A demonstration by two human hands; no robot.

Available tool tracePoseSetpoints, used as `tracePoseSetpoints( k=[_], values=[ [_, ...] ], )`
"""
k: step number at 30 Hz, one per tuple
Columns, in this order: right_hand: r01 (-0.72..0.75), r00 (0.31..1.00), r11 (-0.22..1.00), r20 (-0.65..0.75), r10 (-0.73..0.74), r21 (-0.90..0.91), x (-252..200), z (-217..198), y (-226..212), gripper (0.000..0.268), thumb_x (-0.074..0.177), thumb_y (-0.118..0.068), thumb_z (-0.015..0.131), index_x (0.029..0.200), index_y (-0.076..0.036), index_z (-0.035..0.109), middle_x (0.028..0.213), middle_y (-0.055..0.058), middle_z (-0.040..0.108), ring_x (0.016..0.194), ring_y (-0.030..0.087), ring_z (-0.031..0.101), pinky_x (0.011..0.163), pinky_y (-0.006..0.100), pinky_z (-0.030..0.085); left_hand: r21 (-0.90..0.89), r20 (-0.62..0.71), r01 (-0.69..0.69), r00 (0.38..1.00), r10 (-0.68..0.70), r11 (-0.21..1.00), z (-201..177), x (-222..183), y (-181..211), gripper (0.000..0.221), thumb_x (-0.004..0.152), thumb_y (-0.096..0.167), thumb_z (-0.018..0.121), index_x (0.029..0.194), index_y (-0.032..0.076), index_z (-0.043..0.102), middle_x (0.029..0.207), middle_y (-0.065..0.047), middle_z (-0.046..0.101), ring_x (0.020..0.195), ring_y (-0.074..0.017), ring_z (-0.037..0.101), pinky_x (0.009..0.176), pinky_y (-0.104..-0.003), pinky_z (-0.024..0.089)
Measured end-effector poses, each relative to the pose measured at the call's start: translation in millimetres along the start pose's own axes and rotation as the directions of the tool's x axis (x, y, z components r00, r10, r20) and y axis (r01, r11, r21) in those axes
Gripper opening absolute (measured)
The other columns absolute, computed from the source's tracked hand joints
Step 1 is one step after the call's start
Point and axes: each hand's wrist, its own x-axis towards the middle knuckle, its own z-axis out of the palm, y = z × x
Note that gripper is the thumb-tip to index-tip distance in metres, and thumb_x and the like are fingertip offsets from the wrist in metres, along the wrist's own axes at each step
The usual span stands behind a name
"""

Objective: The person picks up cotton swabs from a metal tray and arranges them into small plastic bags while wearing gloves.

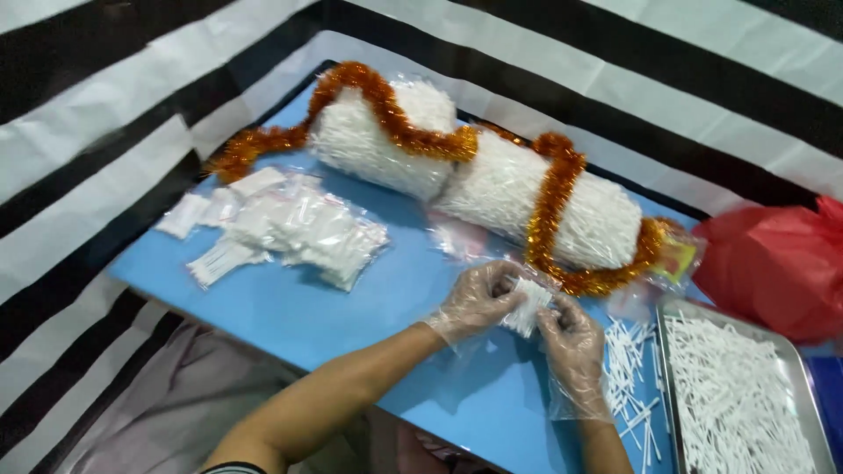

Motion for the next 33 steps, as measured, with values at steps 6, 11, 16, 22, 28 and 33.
tracePoseSetpoints(
  k=[6, 11, 16, 22, 28, 33],
  values=[
    [0.015, 1.0, 0.999, -0.015, -0.016, -0.036, -3.2, 53.1, -27.5, 0.052, 0.089, -0.001, 0.075, 0.137, 0.006, 0.055, 0.086, 0.022, 0.071, 0.082, 0.029, 0.069, 0.072, 0.044, 0.059, -0.062, -0.229, 0.157, 0.959, -0.167, 0.986, -37.9, -8.8, -7.4, 0.034, 0.084, 0.025, 0.08, 0.115, 0.011, 0.074, 0.088, -0.01, 0.074, 0.085, -0.017, 0.073, 0.072, -0.033, 0.062],
    [0.177, 0.979, 0.978, 0.083, -0.186, 0.108, 22.5, 122.6, -11.5, 0.029, 0.084, -0.008, 0.083, 0.1, -0.004, 0.06, 0.071, 0.018, 0.071, 0.058, 0.023, 0.071, 0.049, 0.029, 0.055, 0.088, -0.385, 0.216, 0.908, -0.167, 0.972, -114.3, -25.2, 35.0, 0.035, 0.088, 0.026, 0.077, 0.118, 0.008, 0.074, 0.091, -0.018, 0.075, 0.086, -0.0256, 0.073, 0.076, -0.04, 0.06],
    [0.165, 0.96, 0.965, 0.191, -0.204, 0.201, 36.4, 219.0, -19.3, 0.026, 0.083, -0.008, 0.083, 0.1, 0.0, 0.065, 0.079, 0.019, 0.073, 0.059, 0.023, 0.072, 0.052, 0.034, 0.058, 0.219, -0.525, 0.35, 0.829, -0.192, 0.911, -201.8, -22.5, 42.2, 0.027, 0.088, 0.023, 0.077, 0.114, 0.016, 0.076, 0.091, -0.009, 0.076, 0.087, -0.0206, 0.073, 0.079, -0.036, 0.06],
    [0.202, 0.948, 0.966, 0.282, -0.15, -0.164, 56.1, 300.8, -18.6, 0.027, 0.08, -0.03, 0.079, 0.104, -0.018, 0.075, 0.086, 0.003, 0.079, 0.077, 0.02, 0.077, 0.068, 0.035, 0.06, 0.392, -0.628, 0.526, 0.752, -0.197, 0.755, -278.7, -14.3, 4.5, 0.028, 0.085, 0.034, 0.076, 0.109, 0.022, 0.078, 0.098, -0.005, 0.077, 0.1, -0.0242, 0.073, 0.087, -0.04, 0.059],
    [0.238, 0.944, 0.933, 0.292, -0.156, -0.27, 23.9, 237.3, -49.0, 0.022, 0.085, -0.032, 0.074, 0.103, -0.018, 0.076, 0.094, 0.006, 0.078, 0.088, 0.025, 0.076, 0.075, 0.037, 0.061, 0.555, -0.668, 0.513, 0.744, -0.018, 0.655, -283.5, -17.7, 14.2, 0.029, 0.09, 0.029, 0.072, 0.114, 0.013, 0.077, 0.102, -0.011, 0.077, 0.104, -0.0292, 0.072, 0.093, -0.044, 0.058],
    [0.277, 0.948, 0.904, 0.244, -0.202, -0.326, 6.0, 140.7, -34.6, 0.017, 0.087, -0.022, 0.073, 0.099, -0.01, 0.076, 0.09, 0.014, 0.076, 0.084, 0.032, 0.076, 0.071, 0.04, 0.062, 0.86, -0.412, 0.142, 0.76, 0.503, 0.49, -239.5, -22.7, 37.0, 0.021, 0.09, 0.017, 0.076, 0.106, 0.005, 0.075, 0.092, -0.016, 0.076, 0.095, -0.0347, 0.073, 0.089, -0.044, 0.056]
  ],
)
